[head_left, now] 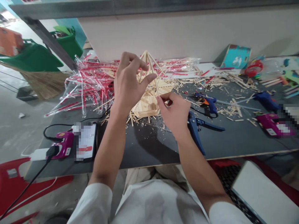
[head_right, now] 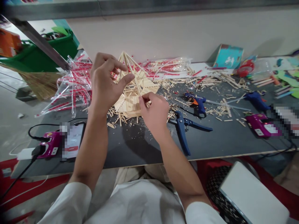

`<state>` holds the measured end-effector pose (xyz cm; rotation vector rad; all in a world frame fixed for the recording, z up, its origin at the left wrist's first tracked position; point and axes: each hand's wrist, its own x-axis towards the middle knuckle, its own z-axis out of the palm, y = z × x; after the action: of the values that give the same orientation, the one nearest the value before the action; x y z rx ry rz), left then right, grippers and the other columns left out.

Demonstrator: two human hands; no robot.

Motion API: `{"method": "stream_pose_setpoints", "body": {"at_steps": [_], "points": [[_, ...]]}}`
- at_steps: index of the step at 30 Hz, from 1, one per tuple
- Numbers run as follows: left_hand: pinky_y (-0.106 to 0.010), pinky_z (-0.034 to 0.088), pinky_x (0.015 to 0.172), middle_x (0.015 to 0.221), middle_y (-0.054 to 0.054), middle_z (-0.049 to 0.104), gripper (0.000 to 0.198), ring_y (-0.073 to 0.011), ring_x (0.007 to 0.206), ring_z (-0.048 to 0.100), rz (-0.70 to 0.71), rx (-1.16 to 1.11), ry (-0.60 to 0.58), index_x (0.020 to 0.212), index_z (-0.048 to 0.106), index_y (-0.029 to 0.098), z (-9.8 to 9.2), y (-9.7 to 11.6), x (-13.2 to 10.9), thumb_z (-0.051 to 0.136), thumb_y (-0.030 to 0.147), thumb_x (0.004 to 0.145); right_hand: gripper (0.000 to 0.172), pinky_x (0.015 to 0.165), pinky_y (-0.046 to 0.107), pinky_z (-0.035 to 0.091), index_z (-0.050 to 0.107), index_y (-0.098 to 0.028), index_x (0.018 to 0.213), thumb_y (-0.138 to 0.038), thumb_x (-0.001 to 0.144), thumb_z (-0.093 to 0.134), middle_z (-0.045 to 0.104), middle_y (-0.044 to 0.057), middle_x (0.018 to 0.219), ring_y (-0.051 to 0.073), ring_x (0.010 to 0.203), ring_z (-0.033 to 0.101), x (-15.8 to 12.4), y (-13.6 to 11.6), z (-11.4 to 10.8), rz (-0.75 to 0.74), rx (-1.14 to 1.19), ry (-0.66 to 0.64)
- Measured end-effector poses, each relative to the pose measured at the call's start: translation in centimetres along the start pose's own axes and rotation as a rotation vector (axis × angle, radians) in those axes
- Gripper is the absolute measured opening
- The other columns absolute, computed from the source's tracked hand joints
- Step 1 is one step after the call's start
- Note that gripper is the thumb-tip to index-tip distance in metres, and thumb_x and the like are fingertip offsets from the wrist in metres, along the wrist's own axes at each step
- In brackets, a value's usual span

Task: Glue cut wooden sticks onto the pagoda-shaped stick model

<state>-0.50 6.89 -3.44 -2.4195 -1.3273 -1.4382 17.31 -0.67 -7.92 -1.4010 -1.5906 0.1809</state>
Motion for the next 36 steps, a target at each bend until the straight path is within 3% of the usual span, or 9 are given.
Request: {"method": "stream_pose_setpoints", "body": {"at_steps": [4,10,14,22,36], "points": [[-0.044,0.056,0.087,0.118,-0.007,0.063,0.036,-0.0229,0.103,0.058,0.010,0.038,0.008,0.106,0.061,0.029,0.5,-0.1,-0.2,0.063,0.064,0.097,0.017,0.076,0.034,0.046,0.074,-0.021,0.085,-0.031,0.095,0.065,0.075,0.002,0.081,0.018,0.073,0.064,0.2,-0.1,-0.3,-0.011,0.001,-0.010],[-0.047,0.055,0.094,0.118,-0.007,0.064,0.034,-0.0258,0.107,0.060,-0.054,0.049,0.006,0.093,0.066,0.027,0.6,0.7,-0.1,0.066,0.060,0.097,0.016,0.075,0.033,0.045,0.075,-0.021,0.086,-0.030,0.095,0.065,0.076,0.002,0.081,0.017,0.072,0.064,0.4,-0.1,-0.6,-0.016,0.005,-0.027],[-0.047,0.053,0.096,0.120,-0.008,0.062,0.028,-0.0261,0.105,0.063,-0.107,0.040,-0.050,0.091,0.069,0.024,0.5,1.3,-0.1,0.065,0.050,0.100,0.016,0.074,0.032,0.045,0.074,-0.020,0.086,-0.030,0.095,0.065,0.075,0.002,0.080,0.016,0.071,0.064,0.5,-0.1,-0.7,-0.019,0.013,-0.027],[-0.045,0.053,0.090,0.110,-0.008,0.060,0.013,-0.0250,0.098,0.064,-0.077,0.039,-0.054,0.087,0.071,0.024,0.5,1.4,-0.1,0.072,0.034,0.096,0.018,0.073,0.032,0.045,0.074,-0.020,0.087,-0.031,0.096,0.064,0.075,0.002,0.081,0.016,0.069,0.063,0.6,-0.2,-0.7,0.000,0.009,-0.042],[-0.046,0.057,0.089,0.105,-0.008,0.065,0.038,-0.0247,0.099,0.064,-0.036,0.030,-0.030,0.088,0.067,0.025,1.2,0.5,-0.1,0.053,0.056,0.104,0.017,0.074,0.032,0.048,0.075,-0.021,0.086,-0.033,0.093,0.065,0.075,0.002,0.080,0.016,0.067,0.062,0.7,-0.3,-0.8,0.039,0.033,-0.063]]}}
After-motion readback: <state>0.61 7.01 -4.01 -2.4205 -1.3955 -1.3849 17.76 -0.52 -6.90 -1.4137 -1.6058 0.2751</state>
